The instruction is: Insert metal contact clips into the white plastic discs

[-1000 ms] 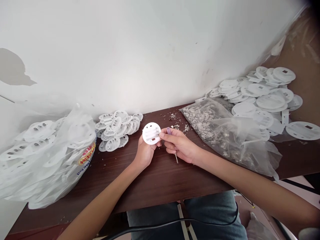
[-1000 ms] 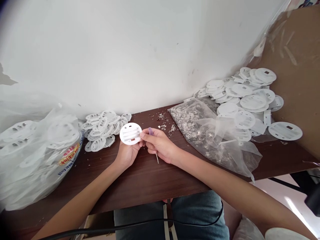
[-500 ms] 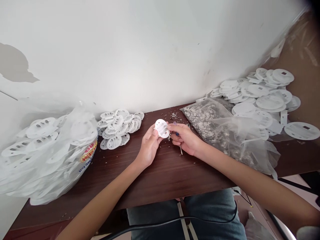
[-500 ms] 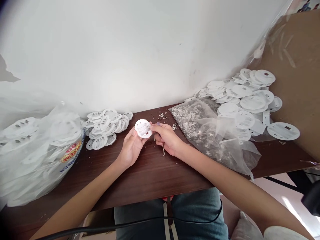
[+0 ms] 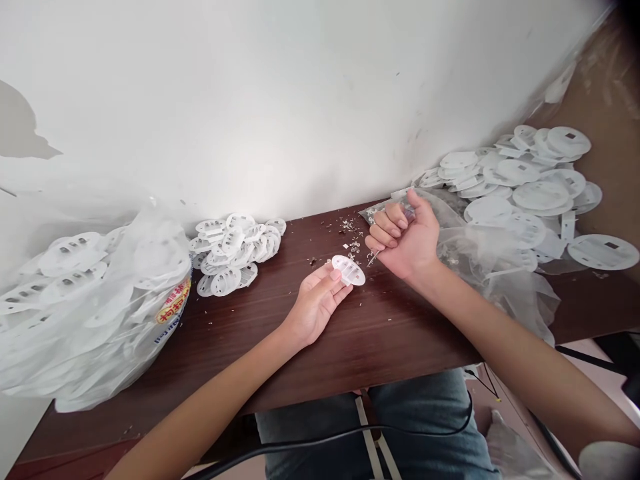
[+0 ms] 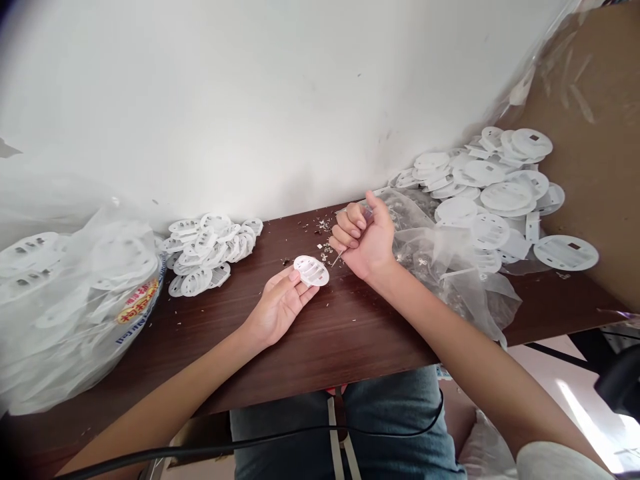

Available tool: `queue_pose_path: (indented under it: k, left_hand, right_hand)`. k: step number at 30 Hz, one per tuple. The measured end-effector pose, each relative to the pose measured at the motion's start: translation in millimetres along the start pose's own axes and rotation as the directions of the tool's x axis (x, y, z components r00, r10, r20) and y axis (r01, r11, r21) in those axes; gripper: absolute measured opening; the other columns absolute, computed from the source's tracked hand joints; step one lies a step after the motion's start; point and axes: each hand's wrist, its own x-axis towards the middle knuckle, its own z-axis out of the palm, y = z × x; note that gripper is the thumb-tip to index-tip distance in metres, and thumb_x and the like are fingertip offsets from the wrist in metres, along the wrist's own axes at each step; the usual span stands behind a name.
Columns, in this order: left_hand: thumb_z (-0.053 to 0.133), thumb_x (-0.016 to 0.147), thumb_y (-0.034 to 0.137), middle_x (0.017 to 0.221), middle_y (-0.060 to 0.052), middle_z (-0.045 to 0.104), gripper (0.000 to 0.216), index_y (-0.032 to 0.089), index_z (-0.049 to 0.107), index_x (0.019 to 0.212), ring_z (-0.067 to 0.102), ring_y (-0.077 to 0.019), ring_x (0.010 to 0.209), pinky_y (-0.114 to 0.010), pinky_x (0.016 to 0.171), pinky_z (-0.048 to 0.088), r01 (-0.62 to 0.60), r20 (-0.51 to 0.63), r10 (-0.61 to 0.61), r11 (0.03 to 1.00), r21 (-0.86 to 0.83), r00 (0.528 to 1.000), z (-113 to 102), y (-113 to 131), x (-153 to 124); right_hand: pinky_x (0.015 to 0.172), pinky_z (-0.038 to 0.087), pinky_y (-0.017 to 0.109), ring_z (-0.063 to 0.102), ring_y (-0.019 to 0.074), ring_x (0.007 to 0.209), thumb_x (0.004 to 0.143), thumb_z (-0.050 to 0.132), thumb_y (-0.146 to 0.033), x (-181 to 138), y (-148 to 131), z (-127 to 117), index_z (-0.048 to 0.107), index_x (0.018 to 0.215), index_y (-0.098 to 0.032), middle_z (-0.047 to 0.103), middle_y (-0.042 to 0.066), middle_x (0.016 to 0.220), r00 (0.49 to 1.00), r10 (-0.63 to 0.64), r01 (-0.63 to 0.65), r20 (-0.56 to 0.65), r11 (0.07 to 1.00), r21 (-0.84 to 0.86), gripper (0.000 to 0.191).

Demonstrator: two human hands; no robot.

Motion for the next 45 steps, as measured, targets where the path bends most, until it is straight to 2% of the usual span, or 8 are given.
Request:
queue_pose_path:
  k: [5,13,23,27,33,38,42,45]
  left_hand:
    - [0.083,0.092,0.034,0.130,-0.011,0.075,0.038,0.017,0.076,0.125,0.069,-0.0222,0.123,-0.038,0.117,0.050,0.002,0.048,-0.003,1.000,0.020,0.999,1.3,-0.8,0.3]
    - [0.084,0.090,0.036,0.126,-0.011,0.075,0.039,0.016,0.076,0.124,0.070,-0.0225,0.119,-0.037,0.113,0.051,0.001,0.079,-0.005,0.999,0.047,0.997,3.3,0.3,-0.5]
    - [0.082,0.092,0.035,0.126,-0.011,0.075,0.038,0.016,0.075,0.124,0.070,-0.0217,0.117,-0.035,0.109,0.052,0.001,0.090,-0.005,0.999,0.038,0.996,3.0,-0.1,-0.4]
    - [0.081,0.093,0.035,0.127,-0.011,0.075,0.036,0.016,0.076,0.123,0.070,-0.0224,0.117,-0.037,0.112,0.051,-0.003,0.088,0.000,0.999,0.035,0.996,3.3,0.4,-0.6]
    - [0.082,0.092,0.037,0.129,-0.012,0.075,0.036,0.017,0.076,0.122,0.071,-0.0241,0.119,-0.038,0.112,0.052,-0.010,0.076,0.007,0.999,0.031,0.997,3.6,-0.1,0.2]
    - [0.082,0.091,0.037,0.130,-0.012,0.075,0.039,0.017,0.075,0.124,0.070,-0.0248,0.122,-0.038,0.114,0.051,-0.018,0.092,0.014,0.999,0.043,0.996,4.4,0.5,-0.5]
    - [0.083,0.090,0.039,0.132,-0.011,0.073,0.045,0.018,0.074,0.129,0.068,-0.0254,0.127,-0.038,0.115,0.050,-0.071,0.107,0.067,0.997,0.035,0.992,3.5,4.7,-1.2]
    - [0.084,0.088,0.040,0.133,-0.011,0.072,0.051,0.020,0.072,0.133,0.066,-0.0263,0.128,-0.037,0.114,0.050,-0.148,0.124,0.140,0.987,0.057,0.982,1.0,10.2,-0.2]
  right_hand:
    - [0.042,0.023,0.029,0.016,0.0108,0.042,0.090,0.066,-0.071,-4.0,0.8,3.5,0.024,0.057,-0.026,0.023,-0.006,0.046,0.996,0.011,-0.012,0.085,1.000,0.013,0.070]
    - [0.043,0.021,0.027,0.013,0.0095,0.043,0.094,0.058,-0.073,-9.0,7.0,10.4,0.023,0.055,-0.025,0.020,-0.007,0.046,0.977,0.067,-0.080,0.204,0.995,0.054,0.072]
    - [0.043,0.018,0.027,0.011,0.0085,0.043,0.098,0.054,-0.069,-9.6,7.5,10.7,0.025,0.055,-0.025,0.021,-0.007,0.046,0.970,0.056,-0.076,0.236,0.994,0.075,0.068]
    - [0.043,0.018,0.027,0.012,0.0089,0.043,0.095,0.056,-0.074,-11.3,6.3,14.0,0.026,0.054,-0.025,0.021,-0.007,0.046,0.969,0.072,-0.073,0.238,0.997,-0.004,0.070]
    - [0.044,0.020,0.028,0.015,0.0105,0.044,0.086,0.054,-0.088,-14.7,2.8,19.7,0.028,0.053,-0.027,0.019,-0.006,0.046,0.988,0.094,-0.068,0.121,0.976,-0.207,0.075]
    - [0.044,0.024,0.030,0.019,0.0119,0.044,0.084,0.054,-0.091,-16.0,2.2,21.2,0.032,0.051,-0.027,0.020,-0.006,0.046,0.990,0.037,0.001,0.133,0.962,-0.273,0.075]
    - [0.050,0.027,0.031,0.030,0.0138,0.050,0.084,0.067,-0.082,-21.5,-6.9,23.7,0.051,0.056,-0.025,0.035,-0.003,0.052,0.973,-0.100,0.185,0.206,0.872,-0.453,0.065]
    - [0.055,0.031,0.031,0.041,0.0144,0.060,0.087,0.082,-0.054,-24.3,-15.1,23.8,0.071,0.078,-0.023,0.053,0.000,0.067,0.935,-0.081,0.309,0.346,0.664,-0.681,0.034]
